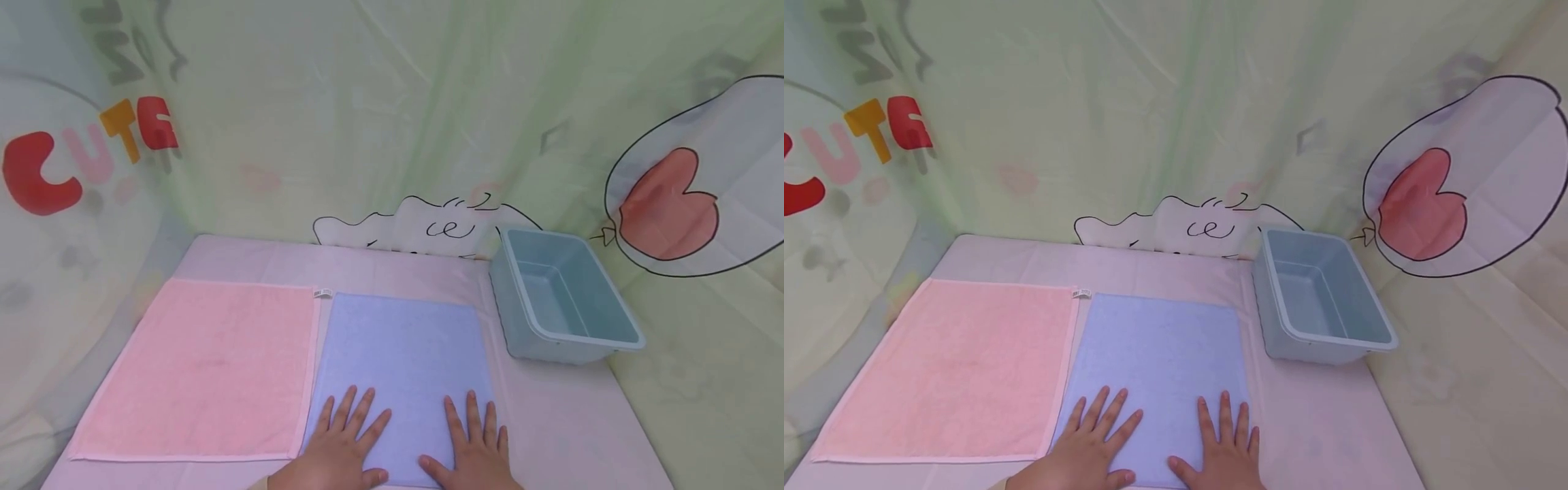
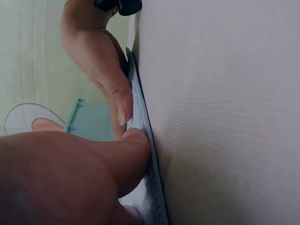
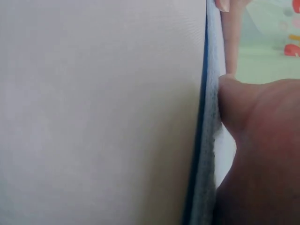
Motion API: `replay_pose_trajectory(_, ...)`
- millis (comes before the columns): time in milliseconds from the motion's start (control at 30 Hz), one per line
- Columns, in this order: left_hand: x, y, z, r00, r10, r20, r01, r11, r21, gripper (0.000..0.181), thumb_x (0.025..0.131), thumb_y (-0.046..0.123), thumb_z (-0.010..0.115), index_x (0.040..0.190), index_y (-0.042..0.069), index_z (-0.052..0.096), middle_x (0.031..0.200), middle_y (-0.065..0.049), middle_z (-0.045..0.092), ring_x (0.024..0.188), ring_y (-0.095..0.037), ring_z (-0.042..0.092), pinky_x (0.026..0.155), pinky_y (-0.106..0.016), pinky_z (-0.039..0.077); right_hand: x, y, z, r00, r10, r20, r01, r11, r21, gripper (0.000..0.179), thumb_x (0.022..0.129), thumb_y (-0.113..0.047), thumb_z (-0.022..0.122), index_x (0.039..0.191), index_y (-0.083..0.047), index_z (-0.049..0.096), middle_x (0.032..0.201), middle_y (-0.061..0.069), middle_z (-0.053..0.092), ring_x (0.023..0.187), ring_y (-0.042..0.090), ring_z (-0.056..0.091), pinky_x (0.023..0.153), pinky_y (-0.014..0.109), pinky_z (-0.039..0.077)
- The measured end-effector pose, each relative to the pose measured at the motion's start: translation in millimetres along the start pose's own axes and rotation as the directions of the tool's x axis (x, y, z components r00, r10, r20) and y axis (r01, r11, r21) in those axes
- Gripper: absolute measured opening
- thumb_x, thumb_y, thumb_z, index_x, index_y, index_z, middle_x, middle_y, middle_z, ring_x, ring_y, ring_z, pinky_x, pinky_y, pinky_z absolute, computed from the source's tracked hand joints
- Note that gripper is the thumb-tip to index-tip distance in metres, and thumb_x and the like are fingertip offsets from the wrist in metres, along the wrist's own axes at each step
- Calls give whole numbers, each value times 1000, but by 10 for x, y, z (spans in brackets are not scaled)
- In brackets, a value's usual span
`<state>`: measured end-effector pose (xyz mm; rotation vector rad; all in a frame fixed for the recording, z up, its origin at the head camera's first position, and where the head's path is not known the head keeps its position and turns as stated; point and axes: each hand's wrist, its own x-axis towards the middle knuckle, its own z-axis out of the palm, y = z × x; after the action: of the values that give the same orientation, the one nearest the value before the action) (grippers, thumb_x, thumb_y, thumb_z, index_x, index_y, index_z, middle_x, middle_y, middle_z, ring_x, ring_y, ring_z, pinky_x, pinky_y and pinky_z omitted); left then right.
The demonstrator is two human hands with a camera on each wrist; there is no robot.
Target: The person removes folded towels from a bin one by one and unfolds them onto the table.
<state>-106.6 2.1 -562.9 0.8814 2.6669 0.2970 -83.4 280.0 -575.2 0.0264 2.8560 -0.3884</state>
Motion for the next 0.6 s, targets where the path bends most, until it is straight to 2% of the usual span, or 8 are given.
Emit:
replay_pose_trajectory(167, -27, -6, -47, 1000, -7, 13, 7, 1000, 0, 90, 100, 75, 51, 173, 32, 23, 184, -12, 4, 169, -46, 3, 130, -74, 14, -17, 20, -6, 999, -12, -29, 13, 999, 33, 116, 86, -84, 64, 170, -11, 30, 179, 30, 5, 160, 66, -5, 118, 90, 3)
replay_pose_trajectory(333, -60, -84, -104, 998, 20, 56, -18, 999, -34, 90, 100, 68, 59, 173, 32, 22, 184, -10, 3, 169, -44, 2, 131, -73, 14, -18, 96, 44, 998, -10, -55, 12, 1000, 27, 115, 86, -85, 64, 169, -12, 32, 179, 30, 8, 160, 66, -2, 118, 89, 4)
replay_pose_trajectory(433, -84, -137, -146, 996, 38, 75, -35, 999, -40, 89, 101, 64, 62, 173, 32, 23, 184, -8, 5, 169, -43, 4, 131, -71, 15, -25, 155, 78, 998, 15, -69, -15, 1000, 10, 117, 84, -88, 62, 169, -13, 34, 179, 29, 11, 160, 66, 2, 118, 89, 4)
replay_pose_trajectory(600, -99, -197, -210, 992, 80, 102, -71, 993, -97, 88, 101, 63, 62, 173, 29, 25, 184, -10, 6, 169, -44, 5, 130, -72, 18, -45, 212, 9, 996, 84, -10, -84, 996, 22, 124, 81, -94, 60, 170, -13, 31, 178, 30, 7, 159, 68, -1, 115, 91, -2)
